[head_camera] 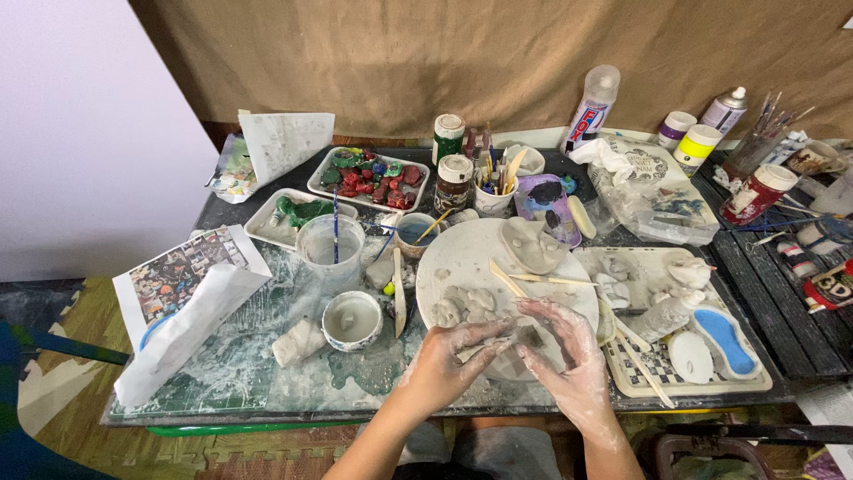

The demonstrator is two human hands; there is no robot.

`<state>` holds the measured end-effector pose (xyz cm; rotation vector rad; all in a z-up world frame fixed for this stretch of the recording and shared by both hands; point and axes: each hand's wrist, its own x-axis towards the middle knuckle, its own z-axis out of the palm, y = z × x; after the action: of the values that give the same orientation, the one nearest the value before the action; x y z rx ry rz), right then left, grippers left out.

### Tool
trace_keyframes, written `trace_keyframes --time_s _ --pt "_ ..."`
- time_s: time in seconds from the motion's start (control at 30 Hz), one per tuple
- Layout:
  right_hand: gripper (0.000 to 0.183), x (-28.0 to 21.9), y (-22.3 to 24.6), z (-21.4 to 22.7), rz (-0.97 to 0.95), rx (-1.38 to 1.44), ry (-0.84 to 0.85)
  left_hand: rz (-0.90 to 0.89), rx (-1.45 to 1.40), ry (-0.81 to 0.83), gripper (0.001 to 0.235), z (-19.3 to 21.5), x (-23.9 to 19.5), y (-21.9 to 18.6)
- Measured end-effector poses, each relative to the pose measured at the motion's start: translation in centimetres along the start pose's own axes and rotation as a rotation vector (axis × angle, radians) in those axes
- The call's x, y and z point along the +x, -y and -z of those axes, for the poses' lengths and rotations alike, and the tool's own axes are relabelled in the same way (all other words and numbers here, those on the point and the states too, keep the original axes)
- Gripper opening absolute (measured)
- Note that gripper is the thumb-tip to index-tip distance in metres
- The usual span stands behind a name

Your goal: The person shapes a lump of clay on a rotating pottery wheel using hands and a wooden sculpting tool. They repeatedly smooth, press, and carve the clay to form a small sculptural piece.

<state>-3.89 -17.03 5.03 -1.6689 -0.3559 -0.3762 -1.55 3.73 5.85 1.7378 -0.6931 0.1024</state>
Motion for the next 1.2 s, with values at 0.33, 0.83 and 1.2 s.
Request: trace_keyframes --time_s 0.33,0.83,1.2 --pt "0.062 -0.3 -0.3 0.1 0.019 0.004 -0.015 -0.044 0.014 -0.064 0.024 -0.5 -0.3 1.0" --pt "0.042 -2.0 -5.3 0.1 -0.38 0.366 -0.033 -0.428 0.314 -0.224 0.089 -3.2 -1.1 4.0" --pt "0.037 -1.9 -5.5 -1.7 -0.521 0.467 0.05 -0.352 0.324 -0.308 0.108 -3.6 -3.7 5.6"
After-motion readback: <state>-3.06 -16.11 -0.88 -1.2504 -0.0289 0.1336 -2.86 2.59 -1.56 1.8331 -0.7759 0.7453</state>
